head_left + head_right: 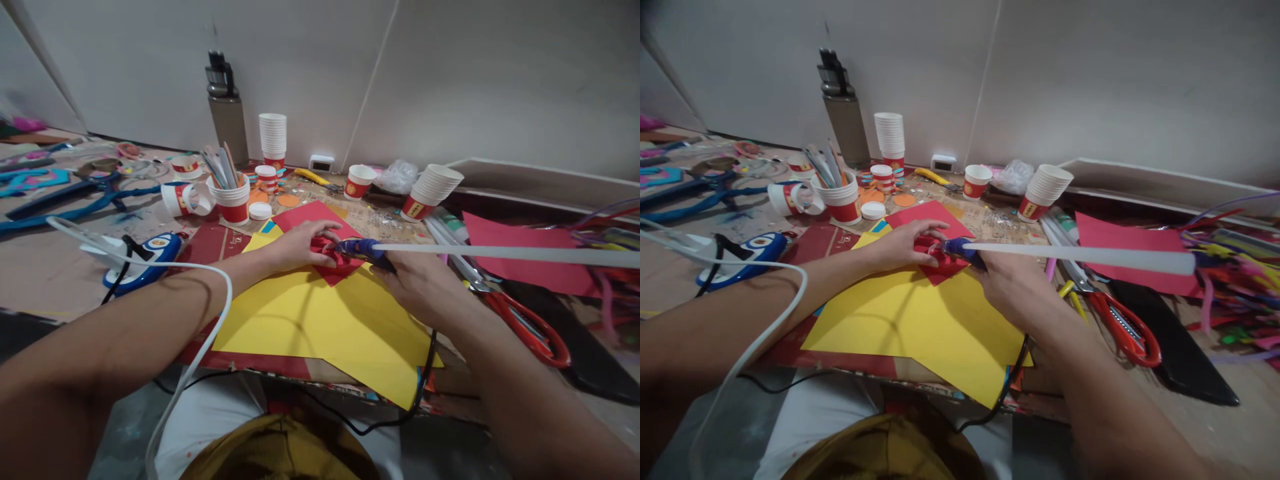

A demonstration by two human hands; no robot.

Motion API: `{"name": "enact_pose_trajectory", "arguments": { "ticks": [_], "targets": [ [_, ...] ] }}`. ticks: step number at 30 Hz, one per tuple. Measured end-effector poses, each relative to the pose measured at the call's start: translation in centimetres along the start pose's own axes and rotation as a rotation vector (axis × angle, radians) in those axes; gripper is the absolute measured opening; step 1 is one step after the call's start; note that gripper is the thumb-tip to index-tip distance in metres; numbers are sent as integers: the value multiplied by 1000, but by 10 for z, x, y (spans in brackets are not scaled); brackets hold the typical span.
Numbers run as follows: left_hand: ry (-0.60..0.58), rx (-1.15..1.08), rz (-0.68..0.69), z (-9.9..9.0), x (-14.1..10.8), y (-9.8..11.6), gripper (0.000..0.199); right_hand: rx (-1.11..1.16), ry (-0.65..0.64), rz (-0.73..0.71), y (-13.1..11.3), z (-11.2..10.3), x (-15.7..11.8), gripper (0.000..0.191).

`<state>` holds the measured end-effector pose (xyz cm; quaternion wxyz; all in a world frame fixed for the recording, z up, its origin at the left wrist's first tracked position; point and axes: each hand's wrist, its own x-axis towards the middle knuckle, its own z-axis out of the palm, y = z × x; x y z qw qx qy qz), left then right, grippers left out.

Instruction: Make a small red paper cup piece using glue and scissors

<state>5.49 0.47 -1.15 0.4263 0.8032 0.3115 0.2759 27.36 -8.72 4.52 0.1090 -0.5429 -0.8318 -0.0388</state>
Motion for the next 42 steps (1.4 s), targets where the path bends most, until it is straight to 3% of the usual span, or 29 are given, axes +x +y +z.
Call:
{"name": "enact_pose_trajectory", "arguments": {
  "ticks": [6,17,27,42],
  "targets": [
    [-4,-8,0,0,0,-1,75,-112,-41,100,-5,-9,-3,17],
    [3,-10,25,0,0,0,72,9,8,-6,-5,0,1,18],
    [-8,-37,-9,0,0,1,75,-112,-49,103,-5,-11,-3,15],
    [-2,-42,-26,-1,-3,10,70,110,-44,117,5,-10,-4,24]
  ]
}}
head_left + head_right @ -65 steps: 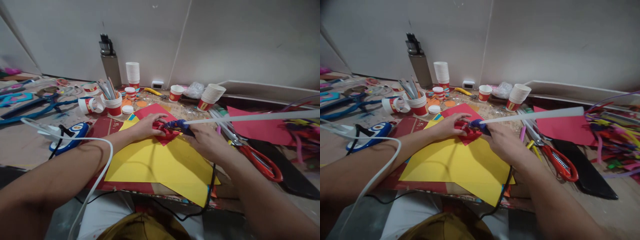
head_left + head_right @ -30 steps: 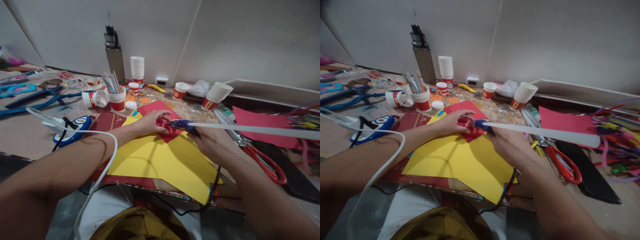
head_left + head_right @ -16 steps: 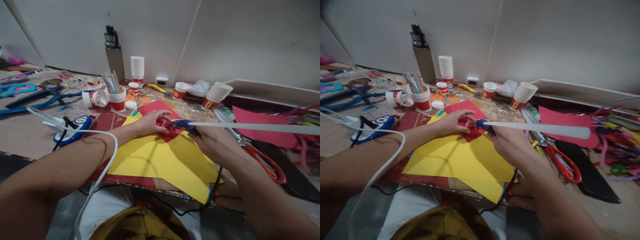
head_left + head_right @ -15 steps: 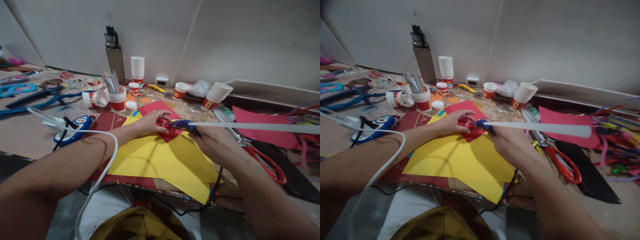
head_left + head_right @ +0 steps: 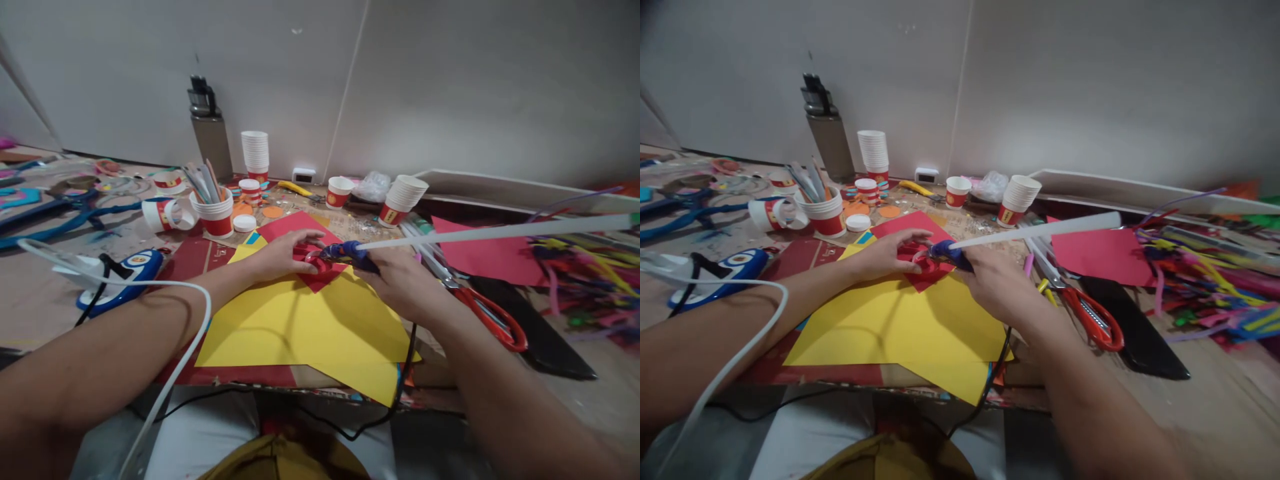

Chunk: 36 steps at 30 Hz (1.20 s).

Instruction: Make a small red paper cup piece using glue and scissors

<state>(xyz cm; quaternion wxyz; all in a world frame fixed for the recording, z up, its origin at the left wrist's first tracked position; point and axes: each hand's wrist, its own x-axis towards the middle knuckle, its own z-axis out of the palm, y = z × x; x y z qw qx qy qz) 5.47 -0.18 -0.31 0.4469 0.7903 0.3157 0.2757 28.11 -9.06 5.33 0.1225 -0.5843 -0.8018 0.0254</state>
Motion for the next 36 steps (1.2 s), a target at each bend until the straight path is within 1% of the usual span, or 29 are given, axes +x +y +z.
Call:
{"name": "enact_pose_trajectory", "arguments": {
  "ticks": [4,12,20,24,29,33,36],
  "targets": [
    [-18,3,34,-1,0,-2,70,42,9,-4,1,-1,-1,26],
    [3,68,17,1,1,-5,70,124,19,-46,5,1,-2,24],
    [0,42,10,2,2,-4,68,32,39,-40,4,5,1,26],
    [14,70,8,2,2,-6,70,16,30,-52,3,6,1,26],
    [4,54,6,1,3,-7,71,-15,36,-35,2,8,2,28],
    [-23,-5,22,1,3,-7,70,-68,39,-61,2,5,0,27],
    [-28,-37,36,2,4,-8,69,-116,18,-46,0,0,-2,25]
  ]
}}
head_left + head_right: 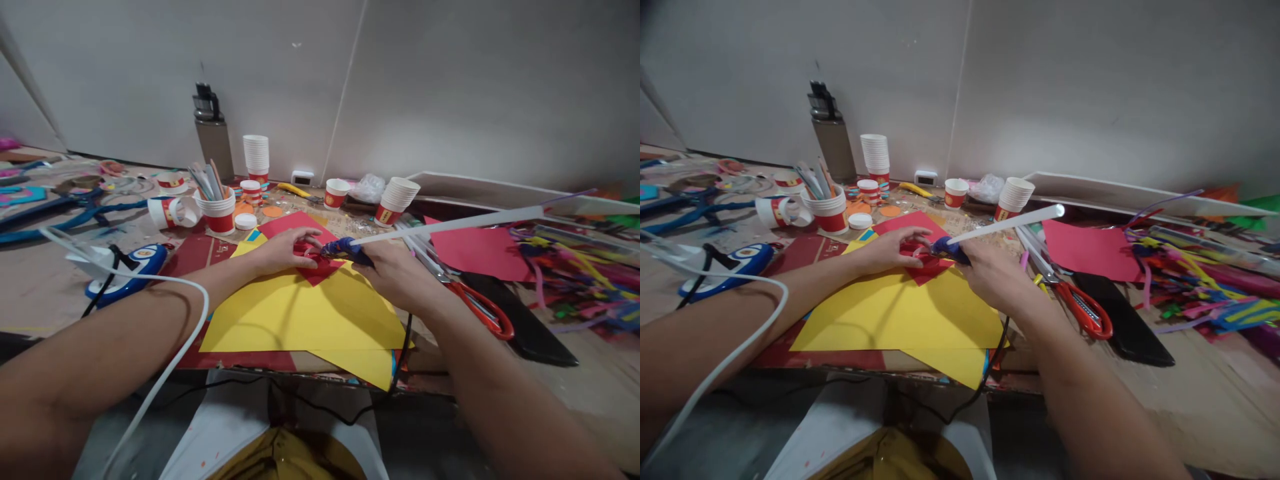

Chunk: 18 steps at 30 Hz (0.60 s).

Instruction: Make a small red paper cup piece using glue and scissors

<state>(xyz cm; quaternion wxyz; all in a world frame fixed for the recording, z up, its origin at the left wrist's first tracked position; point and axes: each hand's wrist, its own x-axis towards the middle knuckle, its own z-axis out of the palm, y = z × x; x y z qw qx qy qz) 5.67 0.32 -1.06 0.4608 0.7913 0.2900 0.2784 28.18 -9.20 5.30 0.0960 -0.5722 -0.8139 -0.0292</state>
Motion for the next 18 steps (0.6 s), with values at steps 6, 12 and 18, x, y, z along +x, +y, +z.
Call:
{"name": "enact_pose_trajectory", "arguments": {
  "ticks": [6,12,18],
  "targets": [
    [9,48,-1,-1,0,0,70,-19,12,10,-4,1,1,24],
    [24,56,2,-1,1,-1,73,64,-2,-12,-5,11,5,27],
    [20,37,-15,0,-2,5,70,23,1,19,-3,7,4,28]
  ]
}}
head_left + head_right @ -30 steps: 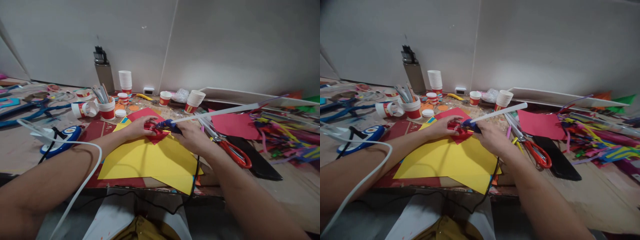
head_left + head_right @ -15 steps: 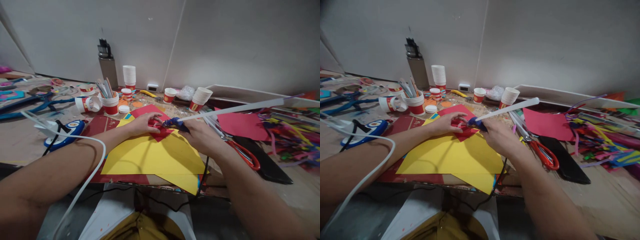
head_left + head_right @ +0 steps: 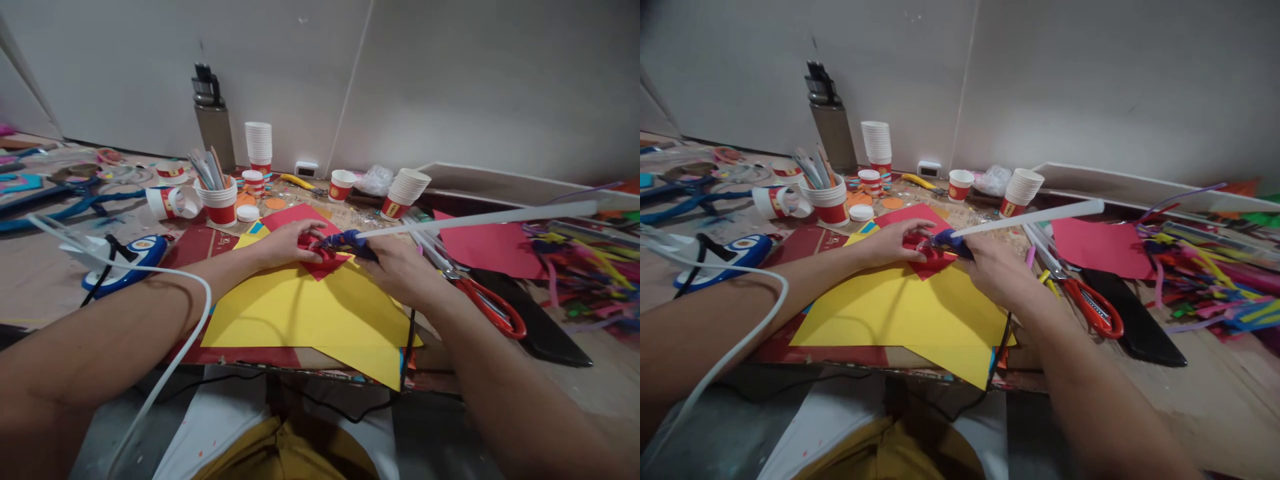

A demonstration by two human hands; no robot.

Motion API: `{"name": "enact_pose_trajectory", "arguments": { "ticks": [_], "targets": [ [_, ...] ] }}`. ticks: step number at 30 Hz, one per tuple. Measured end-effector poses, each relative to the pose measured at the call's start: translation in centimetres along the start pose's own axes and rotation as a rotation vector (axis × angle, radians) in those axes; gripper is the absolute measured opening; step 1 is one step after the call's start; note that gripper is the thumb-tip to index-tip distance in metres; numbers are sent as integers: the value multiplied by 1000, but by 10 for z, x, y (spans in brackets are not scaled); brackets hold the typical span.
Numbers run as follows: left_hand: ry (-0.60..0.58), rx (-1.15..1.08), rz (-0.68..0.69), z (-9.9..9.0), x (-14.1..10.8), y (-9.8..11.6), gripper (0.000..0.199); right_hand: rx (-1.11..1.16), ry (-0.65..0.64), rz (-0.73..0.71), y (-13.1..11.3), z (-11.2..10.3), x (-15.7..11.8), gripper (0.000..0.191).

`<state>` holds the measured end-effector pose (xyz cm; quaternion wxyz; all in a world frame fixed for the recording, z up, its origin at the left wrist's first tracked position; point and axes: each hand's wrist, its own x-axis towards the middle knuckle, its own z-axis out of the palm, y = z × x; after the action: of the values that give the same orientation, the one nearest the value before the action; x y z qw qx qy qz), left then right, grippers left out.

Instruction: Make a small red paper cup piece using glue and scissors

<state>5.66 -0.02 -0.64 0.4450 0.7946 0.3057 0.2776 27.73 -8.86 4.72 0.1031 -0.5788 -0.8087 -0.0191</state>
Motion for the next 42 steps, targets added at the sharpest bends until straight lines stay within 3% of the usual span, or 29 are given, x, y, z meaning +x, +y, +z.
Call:
{"name": "enact_pose_trajectory", "arguments": {
  "ticks": [9,21,42],
  "targets": [
    [-24,-69,-12,1,0,-1,70,-142,-50,2,-7,-15,-11,25],
    [-7,24,-5,-1,0,2,72,-99,-27,16,-9,-5,-4,24],
    [-24,37,1,-2,3,-2,68,-109,-53,55,-12,-8,-5,19]
  ]
}}
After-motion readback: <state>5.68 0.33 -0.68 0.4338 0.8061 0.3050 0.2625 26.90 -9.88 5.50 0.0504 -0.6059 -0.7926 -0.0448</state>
